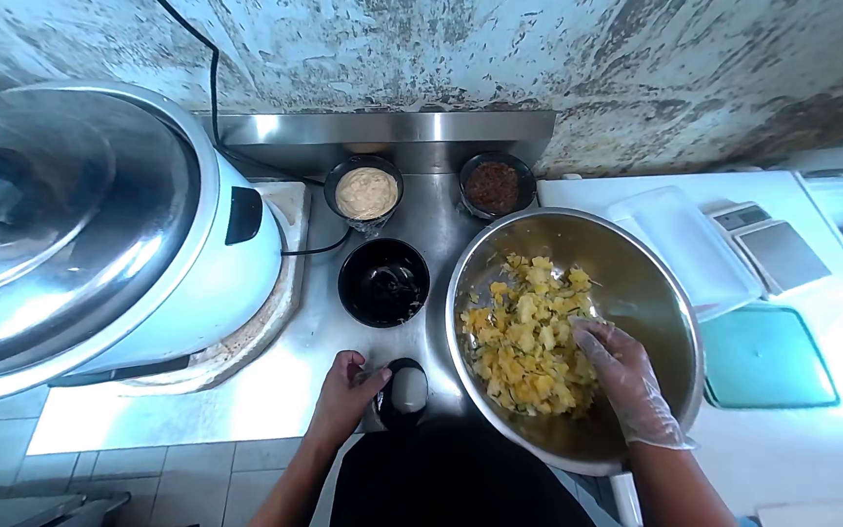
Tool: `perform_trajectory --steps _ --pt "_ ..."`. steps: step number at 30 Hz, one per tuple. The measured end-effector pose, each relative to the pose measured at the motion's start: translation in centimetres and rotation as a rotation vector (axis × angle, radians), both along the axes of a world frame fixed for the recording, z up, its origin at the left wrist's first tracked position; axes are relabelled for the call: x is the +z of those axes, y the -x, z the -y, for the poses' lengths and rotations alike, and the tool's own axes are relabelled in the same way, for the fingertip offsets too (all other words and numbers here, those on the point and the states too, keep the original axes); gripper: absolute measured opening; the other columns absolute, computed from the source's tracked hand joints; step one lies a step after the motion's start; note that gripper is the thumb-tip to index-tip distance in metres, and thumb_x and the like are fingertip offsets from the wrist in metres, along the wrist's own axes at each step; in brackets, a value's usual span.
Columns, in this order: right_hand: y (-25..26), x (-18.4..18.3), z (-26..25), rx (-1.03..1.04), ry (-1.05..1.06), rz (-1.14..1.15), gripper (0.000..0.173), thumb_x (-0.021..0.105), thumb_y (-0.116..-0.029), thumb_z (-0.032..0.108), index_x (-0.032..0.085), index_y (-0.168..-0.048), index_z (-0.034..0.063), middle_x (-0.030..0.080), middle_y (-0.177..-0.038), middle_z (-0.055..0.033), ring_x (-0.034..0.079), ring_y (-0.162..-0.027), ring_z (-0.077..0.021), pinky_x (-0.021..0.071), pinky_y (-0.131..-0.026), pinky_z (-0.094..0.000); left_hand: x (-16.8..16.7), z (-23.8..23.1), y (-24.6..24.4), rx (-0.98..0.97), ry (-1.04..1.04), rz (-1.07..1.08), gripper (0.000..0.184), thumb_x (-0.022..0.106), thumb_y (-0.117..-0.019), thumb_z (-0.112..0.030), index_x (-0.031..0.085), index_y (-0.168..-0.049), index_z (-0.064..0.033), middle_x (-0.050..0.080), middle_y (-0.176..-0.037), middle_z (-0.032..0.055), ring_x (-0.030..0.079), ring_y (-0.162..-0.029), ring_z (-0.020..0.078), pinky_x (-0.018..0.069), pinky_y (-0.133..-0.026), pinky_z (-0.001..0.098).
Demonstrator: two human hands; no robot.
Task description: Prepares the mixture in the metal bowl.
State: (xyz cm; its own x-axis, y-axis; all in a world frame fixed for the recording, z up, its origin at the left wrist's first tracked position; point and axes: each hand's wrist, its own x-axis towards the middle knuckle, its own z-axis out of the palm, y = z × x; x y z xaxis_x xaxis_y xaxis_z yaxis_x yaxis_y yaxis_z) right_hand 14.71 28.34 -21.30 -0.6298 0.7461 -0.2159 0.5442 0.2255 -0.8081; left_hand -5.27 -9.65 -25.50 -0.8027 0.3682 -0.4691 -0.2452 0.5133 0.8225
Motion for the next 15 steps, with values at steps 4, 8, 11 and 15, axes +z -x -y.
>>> perform_trajectory --steps 4,8,11,15 --pt "0.0 0.0 0.0 0.002 0.004 -0.005 0.030 0.063 -0.0976 0.029 0.074 -0.116 0.0081 0.073 -0.114 -0.0063 0.068 -0.105 -0.0160 0.0571 -0.091 -0.0417 0.2 1.4 0.5 -0.018 0.006 -0.122 0.024 0.070 -0.0888 -0.021 0.057 -0.102 -0.0065 0.055 -0.070 -0.0008 0.053 -0.058 0.0100 0.0472 -0.055 0.0275" --pt "0.1 0.1 0.0 0.006 0.005 -0.013 0.031 0.063 -0.0972 0.029 0.074 -0.116 0.0080 0.073 -0.114 -0.0061 0.068 -0.106 -0.0158 0.0570 -0.092 -0.0410 -0.1 3.2 0.5 -0.046 0.162 -0.234 0.010 0.064 -0.0913 -0.015 0.059 -0.095 -0.0075 0.052 -0.067 -0.0009 0.048 -0.055 0.0101 0.0436 -0.053 0.0288" --pt "0.1 0.1 0.0 0.009 0.006 -0.008 0.030 0.063 -0.0974 0.028 0.073 -0.116 0.0071 0.072 -0.115 -0.0072 0.068 -0.107 -0.0165 0.0565 -0.092 -0.0417 0.0 4.1 -0.6 -0.173 0.291 -0.480 0.010 0.058 -0.0952 -0.010 0.065 -0.096 -0.0025 0.064 -0.079 0.0068 0.061 -0.066 0.0169 0.0548 -0.063 0.0382" --pt "0.1 0.0 0.0 0.027 -0.023 0.010 0.032 0.062 -0.0980 0.031 0.074 -0.117 0.0081 0.072 -0.118 -0.0068 0.067 -0.110 -0.0170 0.0558 -0.095 -0.0429 -1.4 4.9 -1.7 -0.197 0.218 -0.766 0.018 0.054 -0.0950 -0.014 0.068 -0.091 -0.0031 0.065 -0.081 0.0081 0.063 -0.066 0.0163 0.0570 -0.061 0.0344"
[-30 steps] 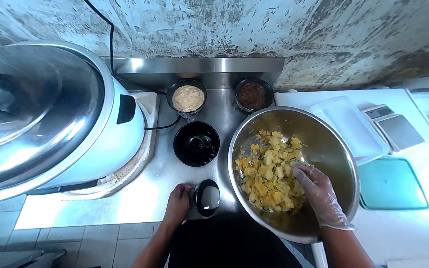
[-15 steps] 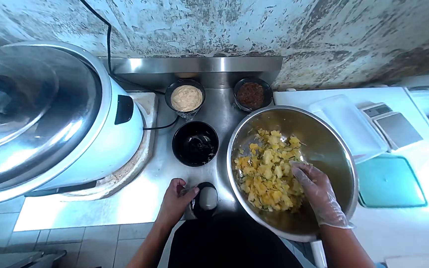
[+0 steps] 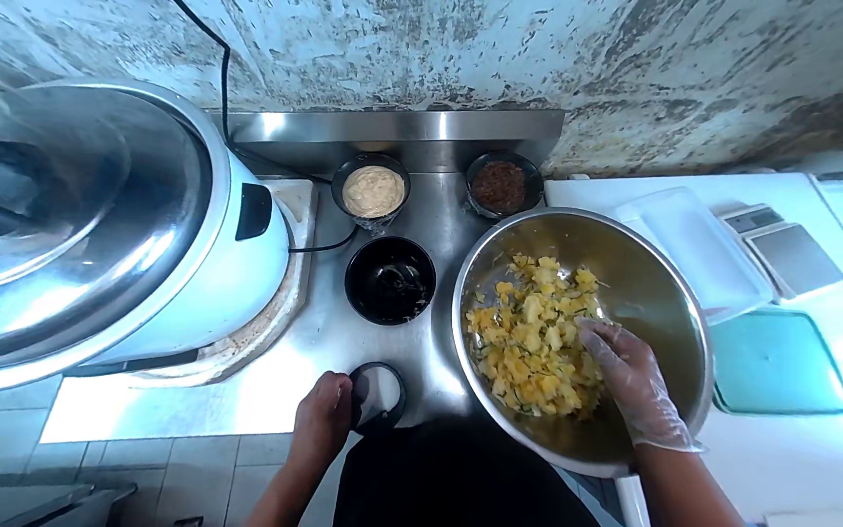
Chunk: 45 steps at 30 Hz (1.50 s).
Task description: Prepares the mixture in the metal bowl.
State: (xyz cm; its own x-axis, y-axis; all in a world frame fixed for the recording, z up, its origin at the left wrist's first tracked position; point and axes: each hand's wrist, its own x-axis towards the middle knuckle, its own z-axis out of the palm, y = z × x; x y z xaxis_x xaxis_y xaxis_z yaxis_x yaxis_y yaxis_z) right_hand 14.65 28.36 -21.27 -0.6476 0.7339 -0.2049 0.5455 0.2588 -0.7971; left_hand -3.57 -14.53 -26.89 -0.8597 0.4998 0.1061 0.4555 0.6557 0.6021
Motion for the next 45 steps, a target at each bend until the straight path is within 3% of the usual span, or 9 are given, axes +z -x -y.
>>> perform_trajectory --steps 5,10,14,16,18,29,35,41,45 --pt "0.0 0.1 0.0 0.006 0.016 -0.013 0.032 0.062 -0.0982 0.030 0.073 -0.118 0.0074 0.072 -0.118 -0.0076 0.067 -0.111 -0.0174 0.0558 -0.096 -0.0437 0.9 0.7 1.0 0.308 -0.100 0.594 0.037 0.067 -0.0944 -0.029 0.066 -0.122 -0.0043 0.068 -0.098 0.0077 0.065 -0.077 0.0150 0.0572 -0.070 0.0353" --pt "0.0 0.0 0.1 0.002 0.007 -0.017 0.032 0.063 -0.0974 0.032 0.074 -0.117 0.0083 0.073 -0.116 -0.0059 0.068 -0.108 -0.0154 0.0564 -0.094 -0.0412 1.9 0.6 2.8 0.491 -0.098 1.127 0.045 0.057 -0.1035 -0.042 0.066 -0.078 -0.0070 0.053 -0.058 0.0008 0.040 -0.043 0.0098 0.0335 -0.042 0.0262" --pt "0.0 -0.1 0.0 0.004 0.018 -0.018 0.032 0.063 -0.0976 0.031 0.074 -0.117 0.0081 0.073 -0.116 -0.0062 0.068 -0.108 -0.0157 0.0564 -0.094 -0.0418 2.7 -0.4 4.7 0.384 0.101 0.969 0.026 0.061 -0.1017 -0.028 0.070 -0.092 -0.0059 0.055 -0.069 0.0015 0.046 -0.053 0.0101 0.0391 -0.049 0.0280" --pt "0.0 -0.1 0.0 0.002 0.016 -0.022 0.033 0.063 -0.0975 0.031 0.074 -0.117 0.0081 0.073 -0.116 -0.0064 0.068 -0.108 -0.0163 0.0567 -0.093 -0.0418 3.3 -1.8 5.5 0.291 0.305 0.838 0.031 0.054 -0.1048 -0.029 0.069 -0.106 -0.0027 0.067 -0.094 0.0131 0.064 -0.085 0.0246 0.0525 -0.079 0.0473" --pt "0.0 -0.1 0.1 -0.003 0.009 -0.021 0.033 0.063 -0.0968 0.032 0.074 -0.117 0.0083 0.073 -0.116 -0.0065 0.068 -0.107 -0.0171 0.0570 -0.093 -0.0428 3.9 -3.8 5.3 0.270 0.392 0.733 0.037 0.045 -0.1081 -0.030 0.063 -0.119 0.0000 0.068 -0.111 0.0205 0.065 -0.108 0.0346 0.0501 -0.096 0.0563" --pt "0.0 -0.1 0.1 -0.011 0.023 -0.003 0.030 0.063 -0.0979 0.029 0.073 -0.117 0.0082 0.073 -0.114 -0.0070 0.068 -0.107 -0.0176 0.0570 -0.092 -0.0433 1.4 -9.4 2.0 0.162 0.289 0.129 0.034 0.042 -0.1066 -0.027 0.065 -0.107 -0.0015 0.070 -0.094 0.0164 0.071 -0.092 0.0336 0.0573 -0.080 0.0500" --pt "0.1 0.1 0.0 -0.019 0.035 0.013 0.028 0.064 -0.0991 0.026 0.073 -0.117 0.0067 0.073 -0.113 -0.0081 0.069 -0.103 -0.0181 0.0576 -0.090 -0.0436 2.2 -10.7 1.1 0.026 0.385 0.627 0.040 0.039 -0.1075 -0.037 0.057 -0.129 -0.0086 0.071 -0.101 0.0134 0.070 -0.099 0.0309 0.0548 -0.088 0.0531" --pt "-0.1 -0.3 -0.4 -0.011 0.031 0.041 0.028 0.064 -0.0989 0.029 0.074 -0.117 0.0093 0.072 -0.115 -0.0076 0.068 -0.106 -0.0196 0.0564 -0.092 -0.0475 1.8 -9.2 1.1 0.114 0.194 0.725 0.035 0.042 -0.1081 -0.033 0.057 -0.123 -0.0040 0.068 -0.101 0.0137 0.067 -0.097 0.0273 0.0541 -0.087 0.0499" --pt "0.1 -0.2 -0.2 -0.010 0.027 0.062 0.028 0.064 -0.0991 0.029 0.074 -0.117 0.0091 0.072 -0.115 -0.0082 0.068 -0.106 -0.0200 0.0561 -0.092 -0.0481 2.4 -8.6 1.8 -0.011 0.266 0.771 0.050 0.047 -0.1033 -0.053 0.060 -0.120 -0.0074 0.066 -0.096 0.0103 0.066 -0.090 0.0240 0.0542 -0.084 0.0483"
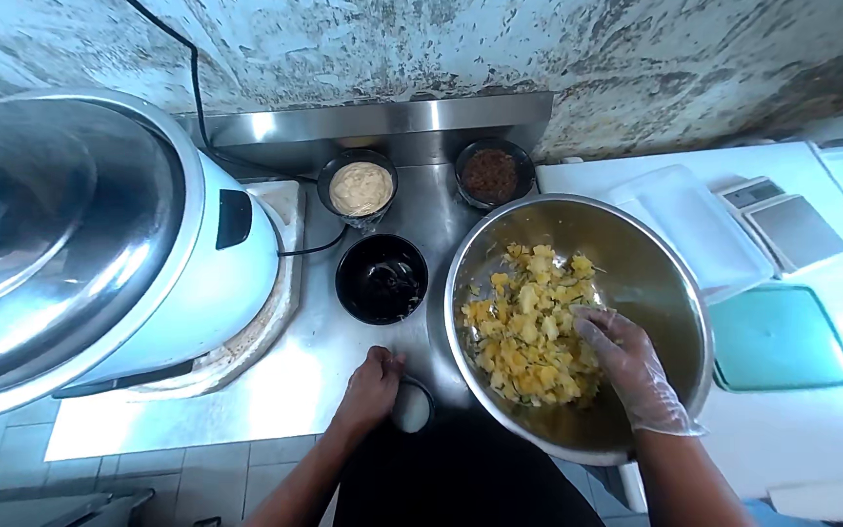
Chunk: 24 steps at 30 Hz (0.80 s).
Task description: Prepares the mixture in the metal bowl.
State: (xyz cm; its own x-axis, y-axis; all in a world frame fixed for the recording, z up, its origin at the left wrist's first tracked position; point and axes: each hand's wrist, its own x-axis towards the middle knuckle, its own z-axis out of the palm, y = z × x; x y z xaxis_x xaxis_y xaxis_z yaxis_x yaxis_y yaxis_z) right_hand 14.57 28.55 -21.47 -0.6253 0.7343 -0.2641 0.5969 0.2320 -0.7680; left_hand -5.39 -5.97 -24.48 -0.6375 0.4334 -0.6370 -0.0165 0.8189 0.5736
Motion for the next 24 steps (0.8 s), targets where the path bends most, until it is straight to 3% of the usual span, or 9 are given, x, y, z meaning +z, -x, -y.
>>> perform_trajectory --steps 2,5,11,15,18,20,24 --pt "0.0 0.1 0.0 -0.011 0.009 0.006 0.027 0.064 -0.0992 0.028 0.074 -0.116 0.0091 0.071 -0.115 -0.0081 0.068 -0.105 -0.0199 0.0564 -0.091 -0.0481 0.1 0.2 1.3 -0.118 0.037 0.108 0.056 0.055 -0.0963 -0.060 0.067 -0.112 -0.0078 0.068 -0.098 0.0110 0.066 -0.093 0.0253 0.0535 -0.087 0.0516" --pt "0.0 0.0 -0.1 -0.006 0.014 -0.004 0.027 0.063 -0.0988 0.028 0.074 -0.116 0.0099 0.072 -0.115 -0.0066 0.068 -0.105 -0.0188 0.0564 -0.091 -0.0467 0.5 0.5 3.2 -0.281 0.058 0.213 0.051 0.060 -0.0963 -0.056 0.071 -0.102 -0.0069 0.067 -0.093 0.0114 0.064 -0.088 0.0249 0.0515 -0.082 0.0518" --pt "0.0 -0.3 -0.3 0.006 -0.002 -0.017 0.028 0.063 -0.0986 0.029 0.074 -0.116 0.0093 0.072 -0.115 -0.0070 0.067 -0.106 -0.0186 0.0557 -0.092 -0.0464 2.1 -0.3 4.7 -0.343 0.090 0.220 0.028 0.067 -0.0957 -0.037 0.077 -0.103 -0.0113 0.072 -0.096 0.0081 0.067 -0.091 0.0203 0.0528 -0.085 0.0475" --pt "0.0 -0.1 -0.2 0.011 -0.001 -0.007 0.027 0.063 -0.0993 0.028 0.074 -0.117 0.0097 0.071 -0.117 -0.0075 0.067 -0.108 -0.0193 0.0557 -0.093 -0.0472 2.6 -1.2 3.1 -0.332 0.087 0.096 0.027 0.057 -0.0995 -0.024 0.070 -0.111 -0.0031 0.069 -0.105 0.0147 0.066 -0.100 0.0272 0.0526 -0.092 0.0504" --pt "0.1 0.0 -0.1 0.004 -0.003 0.017 0.028 0.063 -0.0998 0.028 0.073 -0.118 0.0107 0.071 -0.118 -0.0077 0.067 -0.109 -0.0205 0.0552 -0.094 -0.0493 1.0 -0.4 0.5 -0.309 -0.011 -0.108 0.036 0.044 -0.1048 -0.024 0.062 -0.122 0.0018 0.063 -0.123 0.0196 0.065 -0.112 0.0304 0.0515 -0.100 0.0459" --pt "0.0 -0.1 -0.1 0.004 -0.005 0.018 0.028 0.063 -0.0995 0.029 0.074 -0.118 0.0117 0.071 -0.118 -0.0067 0.067 -0.109 -0.0194 0.0556 -0.094 -0.0487 0.0 0.2 -1.3 -0.279 -0.037 -0.240 0.038 0.041 -0.1071 -0.027 0.059 -0.123 0.0013 0.064 -0.120 0.0186 0.069 -0.102 0.0289 0.0567 -0.091 0.0435" --pt "0.1 0.2 0.0 -0.005 0.012 0.039 0.028 0.064 -0.1001 0.029 0.073 -0.120 0.0115 0.071 -0.118 -0.0073 0.067 -0.109 -0.0203 0.0549 -0.094 -0.0497 0.1 0.4 -2.6 -0.194 -0.033 -0.404 0.033 0.040 -0.1068 -0.025 0.060 -0.117 -0.0006 0.070 -0.094 0.0151 0.072 -0.083 0.0296 0.0593 -0.074 0.0466"
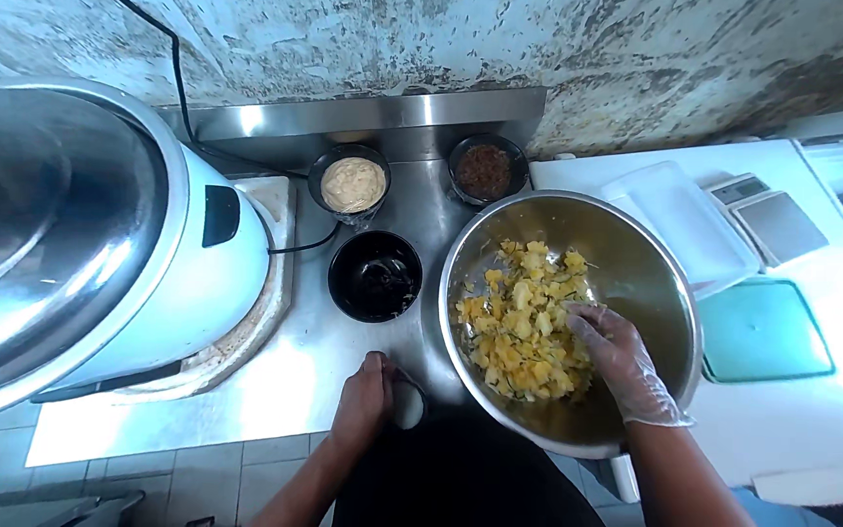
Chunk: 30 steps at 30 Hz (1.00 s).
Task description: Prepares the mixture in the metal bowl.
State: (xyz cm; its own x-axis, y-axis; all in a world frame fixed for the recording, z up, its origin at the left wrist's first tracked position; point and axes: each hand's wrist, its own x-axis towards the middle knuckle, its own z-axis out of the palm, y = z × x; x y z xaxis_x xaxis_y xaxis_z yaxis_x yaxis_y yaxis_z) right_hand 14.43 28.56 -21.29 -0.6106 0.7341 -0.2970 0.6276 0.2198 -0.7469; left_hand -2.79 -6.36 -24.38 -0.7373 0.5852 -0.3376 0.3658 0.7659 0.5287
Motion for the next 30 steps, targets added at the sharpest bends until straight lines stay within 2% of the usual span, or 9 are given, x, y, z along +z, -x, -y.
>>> perform_trajectory --steps 7,10,12,15,19,21,23,26,30 --pt "0.1 0.0 0.1 -0.006 0.014 -0.017 0.026 0.065 -0.0999 0.026 0.073 -0.120 0.0111 0.071 -0.120 -0.0075 0.067 -0.110 -0.0204 0.0553 -0.094 -0.0486 -1.6 0.6 -2.3 -0.126 -0.183 -0.336 0.027 0.049 -0.1037 -0.021 0.067 -0.105 -0.0006 0.072 -0.084 0.0123 0.074 -0.073 0.0270 0.0616 -0.064 0.0419" --pt "0.1 0.2 0.3 -0.015 0.023 -0.025 0.025 0.065 -0.0999 0.026 0.073 -0.118 0.0113 0.071 -0.118 -0.0072 0.068 -0.108 -0.0199 0.0562 -0.093 -0.0482 -1.4 2.0 -1.6 -0.140 -0.266 -0.122 0.031 0.042 -0.1082 -0.024 0.061 -0.113 -0.0003 0.073 -0.102 0.0124 0.073 -0.082 0.0221 0.0615 -0.072 0.0390" --pt "0.1 0.1 0.2 -0.009 0.018 -0.030 0.026 0.065 -0.1002 0.027 0.074 -0.119 0.0112 0.071 -0.118 -0.0073 0.068 -0.108 -0.0201 0.0561 -0.092 -0.0488 -0.8 2.5 -0.6 -0.115 -0.276 0.011 0.031 0.040 -0.1085 -0.028 0.058 -0.108 -0.0019 0.067 -0.083 0.0081 0.067 -0.070 0.0183 0.0578 -0.064 0.0373" --pt "0.1 0.1 0.2 -0.003 0.016 -0.028 0.025 0.064 -0.1006 0.026 0.074 -0.119 0.0110 0.071 -0.117 -0.0072 0.067 -0.108 -0.0200 0.0558 -0.093 -0.0490 -0.8 2.6 -0.1 -0.078 -0.257 0.095 0.029 0.041 -0.1077 -0.027 0.058 -0.108 -0.0034 0.065 -0.081 0.0061 0.065 -0.070 0.0150 0.0569 -0.066 0.0336" --pt "0.1 -0.1 0.1 -0.009 0.018 -0.025 0.025 0.065 -0.1009 0.025 0.073 -0.120 0.0114 0.071 -0.118 -0.0073 0.067 -0.109 -0.0204 0.0558 -0.094 -0.0489 0.0 1.9 1.6 -0.069 -0.172 0.380 0.058 0.051 -0.1034 -0.047 0.047 -0.144 -0.0060 0.071 -0.112 0.0060 0.069 -0.092 0.0132 0.0578 -0.085 0.0365" --pt "0.0 0.0 0.0 0.010 0.009 -0.022 0.026 0.064 -0.1011 0.025 0.073 -0.121 0.0105 0.071 -0.119 -0.0089 0.067 -0.111 -0.0220 0.0546 -0.096 -0.0509 0.4 1.4 2.6 -0.117 -0.103 0.480 0.074 0.061 -0.0955 -0.055 0.046 -0.149 -0.0068 0.067 -0.127 0.0086 0.067 -0.107 0.0158 0.0544 -0.098 0.0400" --pt "0.1 0.1 0.0 0.016 0.003 -0.013 0.027 0.064 -0.1014 0.026 0.073 -0.121 0.0106 0.071 -0.121 -0.0091 0.067 -0.113 -0.0219 0.0540 -0.098 -0.0508 0.6 1.0 3.3 -0.163 -0.046 0.476 0.054 0.058 -0.0985 -0.043 0.060 -0.139 -0.0068 0.067 -0.128 0.0111 0.066 -0.113 0.0185 0.0512 -0.103 0.0410" --pt "0.0 0.0 0.0 0.016 -0.003 -0.005 0.027 0.063 -0.1013 0.027 0.073 -0.121 0.0119 0.070 -0.122 -0.0077 0.065 -0.115 -0.0217 0.0530 -0.099 -0.0511 0.9 0.1 3.3 -0.143 0.019 0.391 0.034 0.046 -0.1014 -0.024 0.073 -0.116 -0.0074 0.073 -0.109 0.0116 0.068 -0.104 0.0225 0.0522 -0.095 0.0463" --pt "0.0 -0.1 0.0 0.012 -0.008 -0.013 0.025 0.064 -0.1010 0.026 0.074 -0.120 0.0130 0.071 -0.120 -0.0070 0.066 -0.112 -0.0214 0.0541 -0.097 -0.0511 0.8 -0.4 1.8 -0.015 -0.018 0.323 0.032 0.046 -0.1021 -0.019 0.070 -0.117 -0.0058 0.073 -0.106 0.0118 0.070 -0.102 0.0223 0.0540 -0.093 0.0450"
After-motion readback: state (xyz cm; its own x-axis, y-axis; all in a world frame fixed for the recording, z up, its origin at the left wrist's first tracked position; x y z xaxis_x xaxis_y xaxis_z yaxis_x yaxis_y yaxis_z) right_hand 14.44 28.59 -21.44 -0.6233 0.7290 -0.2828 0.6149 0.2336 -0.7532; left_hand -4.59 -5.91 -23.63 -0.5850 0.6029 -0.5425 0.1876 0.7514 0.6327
